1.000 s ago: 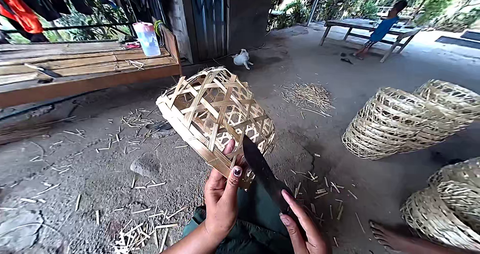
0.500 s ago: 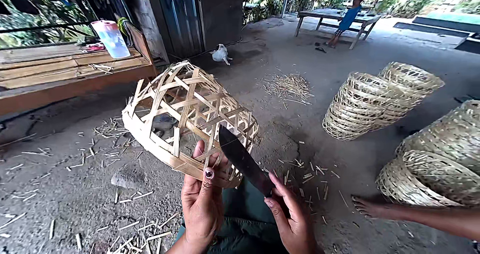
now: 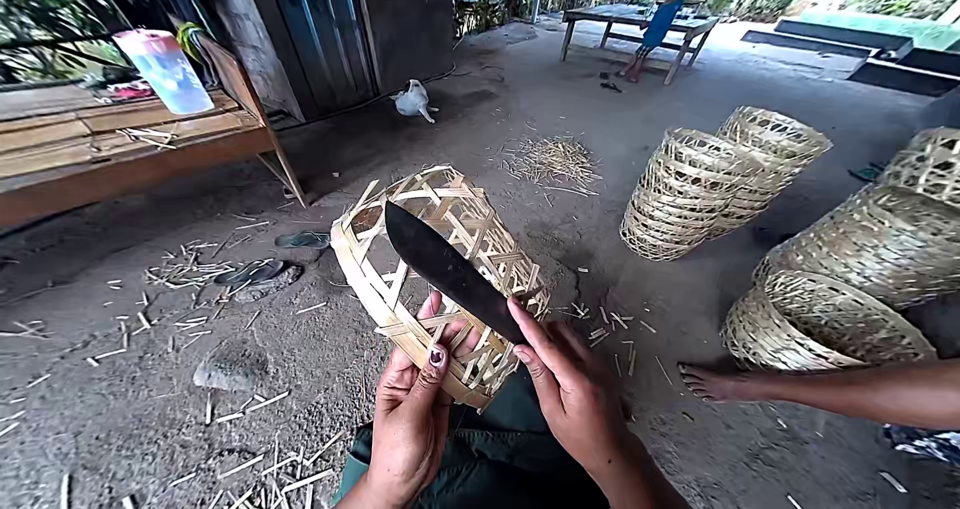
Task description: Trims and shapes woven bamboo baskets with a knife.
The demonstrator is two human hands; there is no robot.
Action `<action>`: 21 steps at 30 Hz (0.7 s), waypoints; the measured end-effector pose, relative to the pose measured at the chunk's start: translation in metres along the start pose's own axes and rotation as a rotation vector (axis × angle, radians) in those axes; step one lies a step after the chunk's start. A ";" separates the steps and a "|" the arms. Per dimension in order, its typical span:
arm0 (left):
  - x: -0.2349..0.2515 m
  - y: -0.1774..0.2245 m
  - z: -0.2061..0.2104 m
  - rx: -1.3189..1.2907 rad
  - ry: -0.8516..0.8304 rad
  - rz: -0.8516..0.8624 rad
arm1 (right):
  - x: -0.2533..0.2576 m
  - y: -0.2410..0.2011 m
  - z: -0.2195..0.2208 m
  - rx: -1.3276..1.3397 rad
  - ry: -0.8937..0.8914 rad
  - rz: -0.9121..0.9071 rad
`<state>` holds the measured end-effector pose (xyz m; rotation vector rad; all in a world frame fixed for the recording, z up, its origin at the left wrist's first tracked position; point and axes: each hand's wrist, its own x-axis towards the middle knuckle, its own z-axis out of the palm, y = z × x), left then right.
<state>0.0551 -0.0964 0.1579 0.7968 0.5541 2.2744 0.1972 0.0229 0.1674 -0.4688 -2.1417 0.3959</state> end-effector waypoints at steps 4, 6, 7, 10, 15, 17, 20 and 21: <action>0.000 0.002 -0.008 0.030 -0.007 0.001 | -0.002 0.011 0.001 -0.084 0.045 0.026; 0.000 0.003 -0.010 0.030 -0.008 -0.003 | -0.001 0.016 -0.003 0.028 0.033 0.083; 0.000 0.003 -0.010 0.033 -0.006 -0.002 | -0.001 0.017 -0.006 0.126 -0.001 0.119; 0.000 0.000 -0.009 0.030 -0.019 -0.003 | -0.005 0.010 -0.007 0.421 -0.097 0.166; -0.001 -0.004 -0.005 0.054 -0.041 -0.022 | -0.011 -0.001 -0.002 0.482 -0.162 0.169; -0.002 -0.004 -0.005 0.061 -0.031 -0.029 | -0.010 0.000 -0.001 0.444 -0.160 0.158; -0.004 -0.001 -0.005 0.071 -0.018 -0.032 | -0.011 -0.001 0.000 0.403 -0.143 0.124; -0.004 0.000 -0.006 0.071 -0.013 -0.031 | -0.012 -0.001 0.001 0.400 -0.140 0.116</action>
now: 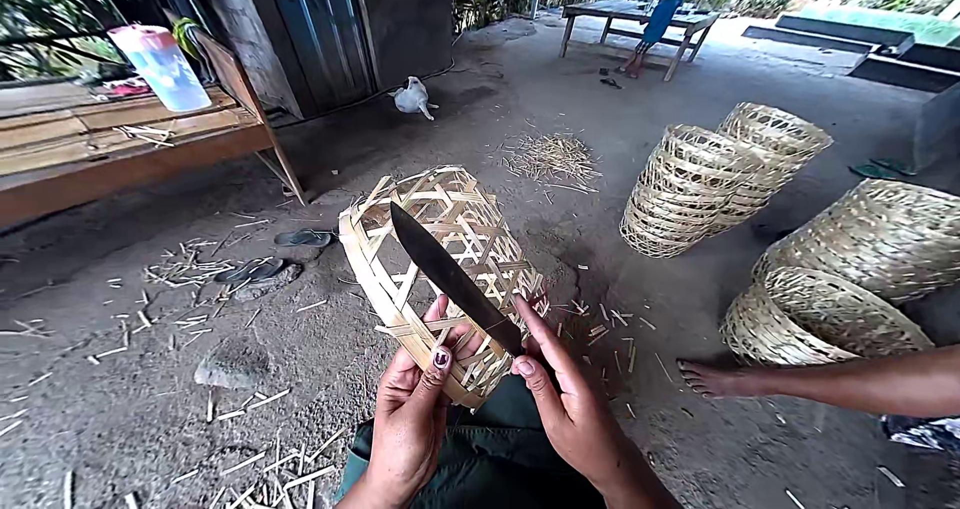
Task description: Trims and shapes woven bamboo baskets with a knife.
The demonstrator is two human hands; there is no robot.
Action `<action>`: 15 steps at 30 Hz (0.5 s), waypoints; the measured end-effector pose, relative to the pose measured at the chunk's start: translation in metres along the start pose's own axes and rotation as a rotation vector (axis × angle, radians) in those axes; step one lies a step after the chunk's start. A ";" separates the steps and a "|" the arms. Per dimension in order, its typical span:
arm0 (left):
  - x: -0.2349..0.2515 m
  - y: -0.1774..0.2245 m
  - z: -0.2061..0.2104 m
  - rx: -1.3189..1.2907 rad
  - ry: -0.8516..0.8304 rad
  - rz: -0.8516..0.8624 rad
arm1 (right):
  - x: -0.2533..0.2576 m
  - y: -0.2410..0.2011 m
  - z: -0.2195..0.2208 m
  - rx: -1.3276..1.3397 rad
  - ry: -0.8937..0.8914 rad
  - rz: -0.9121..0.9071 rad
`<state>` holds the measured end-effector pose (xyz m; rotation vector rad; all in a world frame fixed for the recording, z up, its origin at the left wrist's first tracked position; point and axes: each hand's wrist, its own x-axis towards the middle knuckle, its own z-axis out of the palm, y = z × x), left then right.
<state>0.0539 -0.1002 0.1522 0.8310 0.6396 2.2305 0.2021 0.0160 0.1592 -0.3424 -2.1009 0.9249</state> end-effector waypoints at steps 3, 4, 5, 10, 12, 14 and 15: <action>-0.001 0.002 0.000 -0.015 0.010 0.005 | -0.002 0.000 0.003 -0.021 0.015 -0.019; -0.001 0.002 0.000 -0.016 0.011 0.004 | -0.002 0.001 0.004 -0.032 0.018 -0.026; -0.001 0.002 0.001 -0.013 0.011 0.002 | -0.001 0.001 0.004 -0.050 0.018 -0.038; -0.003 0.000 0.002 -0.014 0.050 0.002 | -0.002 0.001 0.010 -0.339 0.126 -0.125; -0.003 0.001 0.002 -0.016 0.041 0.004 | -0.003 0.003 0.009 -0.414 0.183 -0.129; -0.001 0.004 0.001 -0.015 0.031 0.011 | 0.000 0.006 0.002 -0.424 0.263 -0.110; 0.000 0.005 0.000 -0.025 0.034 0.013 | 0.001 0.010 -0.006 -0.408 0.305 -0.082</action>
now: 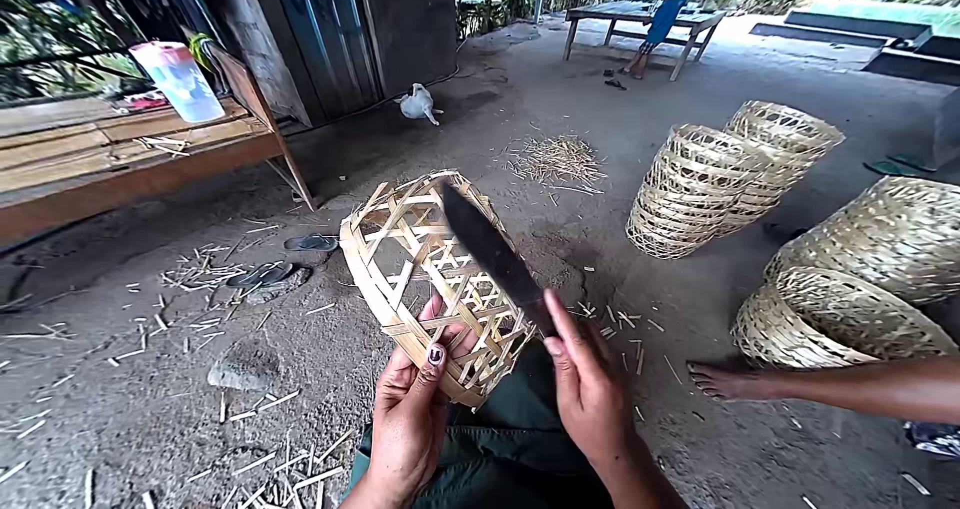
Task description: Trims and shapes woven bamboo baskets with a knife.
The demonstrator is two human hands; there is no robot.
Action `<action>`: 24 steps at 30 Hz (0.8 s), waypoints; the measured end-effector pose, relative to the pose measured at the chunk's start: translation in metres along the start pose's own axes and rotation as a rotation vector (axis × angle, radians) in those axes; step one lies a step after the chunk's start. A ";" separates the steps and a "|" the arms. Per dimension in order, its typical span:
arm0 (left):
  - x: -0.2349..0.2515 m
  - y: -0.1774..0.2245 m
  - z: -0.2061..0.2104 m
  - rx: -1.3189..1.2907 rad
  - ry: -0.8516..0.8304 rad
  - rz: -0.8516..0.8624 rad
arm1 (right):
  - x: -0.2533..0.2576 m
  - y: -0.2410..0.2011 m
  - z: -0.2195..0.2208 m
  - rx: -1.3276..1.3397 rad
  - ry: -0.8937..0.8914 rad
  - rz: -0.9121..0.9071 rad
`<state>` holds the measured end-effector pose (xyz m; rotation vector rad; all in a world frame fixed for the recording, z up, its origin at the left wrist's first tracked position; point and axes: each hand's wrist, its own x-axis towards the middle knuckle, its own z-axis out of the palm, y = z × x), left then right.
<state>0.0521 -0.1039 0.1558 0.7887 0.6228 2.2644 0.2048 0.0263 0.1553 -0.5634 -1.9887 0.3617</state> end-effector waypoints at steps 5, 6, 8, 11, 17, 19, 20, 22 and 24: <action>0.002 0.005 -0.004 0.006 0.005 -0.009 | 0.006 0.040 -0.033 0.123 0.125 0.346; 0.003 0.004 -0.004 0.023 -0.010 -0.014 | 0.005 0.042 -0.038 0.182 0.132 0.397; 0.002 0.000 -0.003 0.075 -0.057 -0.044 | 0.002 0.035 -0.043 0.341 0.121 0.418; 0.001 -0.011 0.003 0.121 -0.171 -0.103 | -0.003 0.012 -0.047 0.589 0.022 0.348; 0.000 -0.021 0.010 0.184 -0.315 -0.253 | -0.001 -0.016 -0.053 0.942 -0.323 0.288; -0.001 -0.022 0.008 0.171 -0.331 -0.296 | -0.001 -0.017 -0.051 0.998 -0.400 0.322; -0.001 -0.021 0.008 0.159 -0.332 -0.309 | -0.001 -0.018 -0.051 1.005 -0.423 0.340; -0.001 -0.019 0.005 0.126 -0.320 -0.337 | -0.002 -0.020 -0.048 1.011 -0.445 0.373; 0.000 -0.017 0.003 0.099 -0.314 -0.366 | -0.003 -0.021 -0.046 1.024 -0.474 0.380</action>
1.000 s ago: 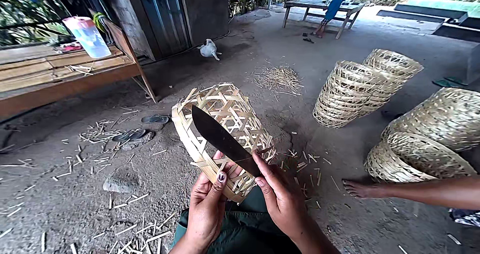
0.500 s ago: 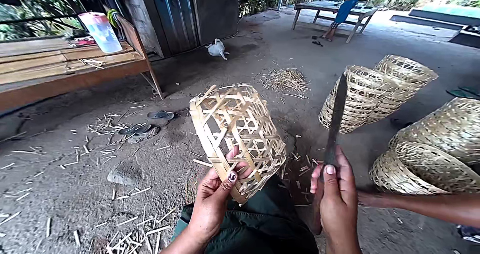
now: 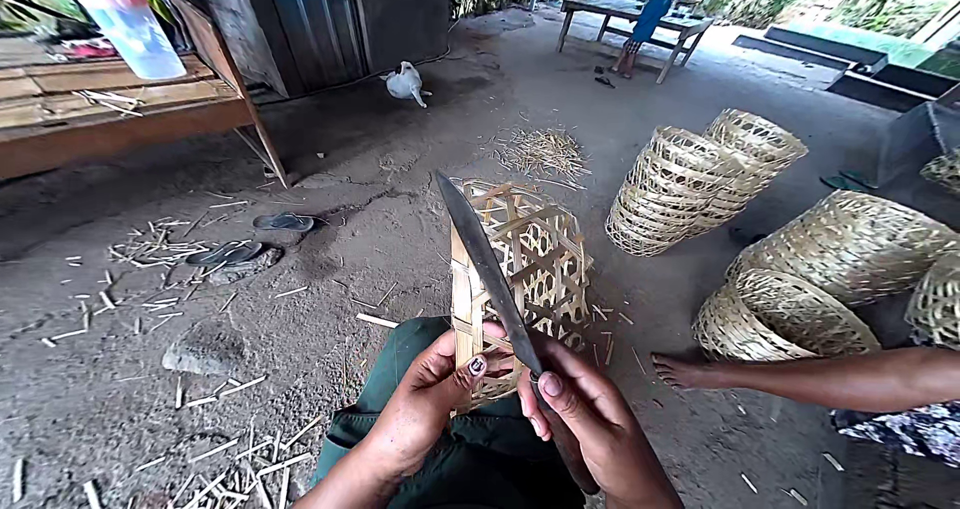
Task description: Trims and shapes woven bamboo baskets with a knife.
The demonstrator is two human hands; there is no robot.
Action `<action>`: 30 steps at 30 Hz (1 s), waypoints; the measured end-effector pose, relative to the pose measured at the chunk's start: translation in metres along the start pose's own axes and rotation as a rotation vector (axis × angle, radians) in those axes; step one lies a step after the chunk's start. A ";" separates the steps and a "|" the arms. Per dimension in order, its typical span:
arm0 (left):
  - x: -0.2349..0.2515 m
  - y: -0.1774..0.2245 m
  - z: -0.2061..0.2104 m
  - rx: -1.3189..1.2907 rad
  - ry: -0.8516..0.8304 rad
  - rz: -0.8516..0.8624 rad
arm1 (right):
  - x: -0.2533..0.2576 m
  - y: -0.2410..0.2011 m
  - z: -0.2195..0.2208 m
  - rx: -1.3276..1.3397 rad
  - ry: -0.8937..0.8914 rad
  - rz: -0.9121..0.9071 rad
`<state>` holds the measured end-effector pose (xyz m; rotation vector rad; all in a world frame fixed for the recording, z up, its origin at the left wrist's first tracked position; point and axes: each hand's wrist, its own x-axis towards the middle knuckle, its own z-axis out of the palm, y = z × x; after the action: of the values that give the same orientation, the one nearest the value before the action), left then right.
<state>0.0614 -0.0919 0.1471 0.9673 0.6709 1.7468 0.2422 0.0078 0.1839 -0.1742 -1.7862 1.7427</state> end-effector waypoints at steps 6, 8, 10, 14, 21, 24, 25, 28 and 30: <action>0.000 0.000 0.002 0.095 0.061 0.069 | 0.002 0.008 0.007 -0.300 0.086 -0.166; 0.001 0.002 0.003 0.109 0.110 0.101 | 0.002 0.014 0.008 -0.566 0.204 -0.258; 0.002 0.003 0.003 0.118 0.152 0.120 | 0.002 0.018 0.004 -0.822 0.356 -0.343; 0.002 0.010 -0.005 0.117 0.214 0.134 | -0.005 0.005 -0.040 -0.944 0.648 -0.313; 0.009 0.007 0.000 0.075 0.208 0.093 | -0.026 -0.005 -0.066 -0.586 0.829 -0.210; 0.013 -0.001 0.009 0.083 0.162 0.121 | -0.026 -0.003 -0.047 -0.501 0.635 -0.280; 0.014 -0.003 0.011 0.128 0.157 0.147 | -0.024 -0.005 -0.041 -0.495 0.560 -0.296; 0.013 -0.002 0.017 0.324 0.169 0.238 | -0.016 -0.009 -0.028 -0.484 0.366 -0.305; 0.010 0.002 0.018 0.474 0.174 0.286 | -0.009 -0.014 -0.019 -0.464 0.233 -0.279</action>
<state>0.0735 -0.0832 0.1613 1.2904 1.1398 1.9814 0.2640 0.0180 0.1920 -0.2912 -1.9063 1.0532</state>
